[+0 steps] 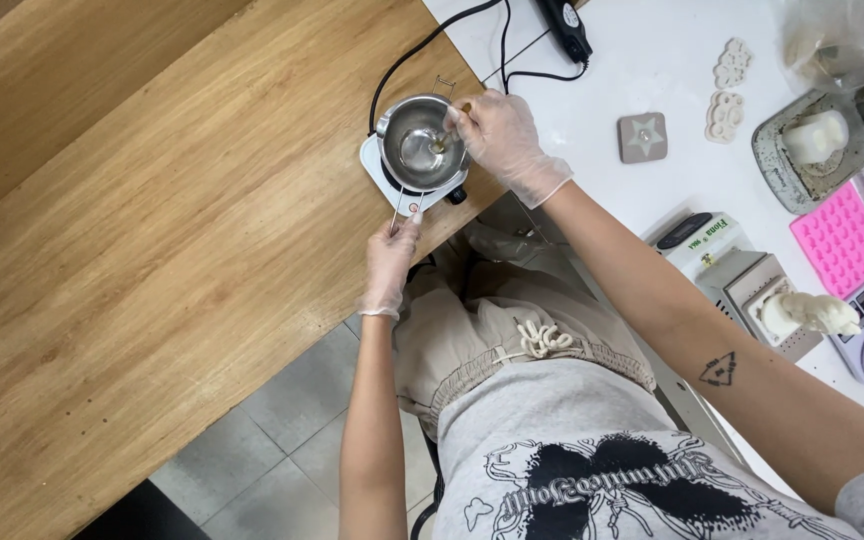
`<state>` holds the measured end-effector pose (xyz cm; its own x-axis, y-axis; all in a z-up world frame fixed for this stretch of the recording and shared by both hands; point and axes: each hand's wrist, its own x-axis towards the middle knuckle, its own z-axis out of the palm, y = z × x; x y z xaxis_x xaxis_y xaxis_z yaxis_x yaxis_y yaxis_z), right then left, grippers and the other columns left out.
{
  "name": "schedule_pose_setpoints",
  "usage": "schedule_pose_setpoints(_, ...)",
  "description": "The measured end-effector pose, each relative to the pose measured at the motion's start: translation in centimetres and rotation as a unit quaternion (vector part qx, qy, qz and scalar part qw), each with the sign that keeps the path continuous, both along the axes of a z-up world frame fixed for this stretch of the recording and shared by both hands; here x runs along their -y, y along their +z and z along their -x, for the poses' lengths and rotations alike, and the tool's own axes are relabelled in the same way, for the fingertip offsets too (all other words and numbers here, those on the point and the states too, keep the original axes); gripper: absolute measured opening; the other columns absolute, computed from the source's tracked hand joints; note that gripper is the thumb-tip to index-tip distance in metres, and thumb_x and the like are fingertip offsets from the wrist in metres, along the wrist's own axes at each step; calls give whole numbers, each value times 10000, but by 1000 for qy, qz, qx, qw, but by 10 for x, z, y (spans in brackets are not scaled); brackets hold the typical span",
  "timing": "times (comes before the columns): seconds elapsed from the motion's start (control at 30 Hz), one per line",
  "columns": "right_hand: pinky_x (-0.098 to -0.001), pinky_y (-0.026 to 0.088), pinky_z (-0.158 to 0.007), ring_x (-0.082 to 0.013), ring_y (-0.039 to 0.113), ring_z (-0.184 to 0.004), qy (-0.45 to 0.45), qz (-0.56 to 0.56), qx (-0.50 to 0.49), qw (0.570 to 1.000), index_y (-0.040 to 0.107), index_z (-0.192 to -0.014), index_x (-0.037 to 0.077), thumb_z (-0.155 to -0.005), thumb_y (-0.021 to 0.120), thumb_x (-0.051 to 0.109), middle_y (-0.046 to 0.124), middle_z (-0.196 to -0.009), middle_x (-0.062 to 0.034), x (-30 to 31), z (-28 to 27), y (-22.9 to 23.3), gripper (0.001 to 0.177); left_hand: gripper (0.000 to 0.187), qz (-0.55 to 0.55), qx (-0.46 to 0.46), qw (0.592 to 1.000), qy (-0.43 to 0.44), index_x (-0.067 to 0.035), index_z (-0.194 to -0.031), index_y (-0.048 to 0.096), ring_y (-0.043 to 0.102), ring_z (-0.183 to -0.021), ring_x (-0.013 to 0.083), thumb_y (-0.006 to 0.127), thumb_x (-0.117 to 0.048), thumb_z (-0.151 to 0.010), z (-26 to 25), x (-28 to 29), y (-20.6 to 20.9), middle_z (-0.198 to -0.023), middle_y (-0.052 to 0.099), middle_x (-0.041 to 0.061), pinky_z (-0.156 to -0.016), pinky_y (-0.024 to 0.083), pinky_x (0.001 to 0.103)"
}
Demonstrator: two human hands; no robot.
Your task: Placing pieces of wax into a small pot and stirring it over a heating plate to melt it.
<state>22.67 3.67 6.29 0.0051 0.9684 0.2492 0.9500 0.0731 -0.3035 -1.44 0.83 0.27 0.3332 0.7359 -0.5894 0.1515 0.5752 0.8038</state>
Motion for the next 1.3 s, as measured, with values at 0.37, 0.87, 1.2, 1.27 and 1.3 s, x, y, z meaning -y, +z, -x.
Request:
schedule_pose_setpoints(0.37, -290, 468, -654, -135, 513, -552, -40, 69, -23, 997, 752, -817, 165, -1101, 484, 356, 579, -569, 15, -5, 2, 6, 434, 292, -1, -13, 1000, -4, -40, -863, 692, 480, -574, 71, 714, -323, -931, 0, -3, -8, -700, 592, -1, -528, 404, 218)
schedule_pose_setpoints(0.87, -339, 389, -848, -146, 535, -779, -109, 120, 29, 986, 742, -846, 238, -1117, 481, 402, 574, -617, 28, -5, 7, 3, 411, 308, 2, -21, 999, -29, -66, -849, 690, 504, -593, 78, 699, -362, -935, 1, -3, -2, -681, 584, -4, -563, 430, 221)
schedule_pose_setpoints(1.2, -360, 379, -857, -161, 512, -801, -155, 142, 82, 974, 755, -950, 221, -1109, 507, 383, 626, -799, -21, -15, 15, 6, 336, 348, -11, -30, 998, -52, -95, -757, 648, 444, -517, 77, 669, -378, -958, 5, -5, -1, -605, 539, -32, -510, 378, 231)
schedule_pose_setpoints(1.27, -362, 381, -893, -156, 515, -773, -134, 157, 61, 977, 752, -901, 197, -1105, 521, 357, 604, -714, -22, -17, 23, 15, 348, 323, -24, -7, 999, -42, -77, -761, 651, 444, -548, 74, 665, -328, -965, 3, -5, -10, -640, 568, -27, -531, 386, 229)
schedule_pose_setpoints(1.3, -365, 383, -929, -152, 518, -745, -110, 173, 38, 978, 749, -851, 172, -1101, 536, 331, 581, -628, -23, -16, 28, 19, 365, 300, -35, 15, 999, -30, -59, -766, 653, 445, -580, 71, 661, -277, -972, 3, -3, -15, -674, 596, -22, -552, 394, 227)
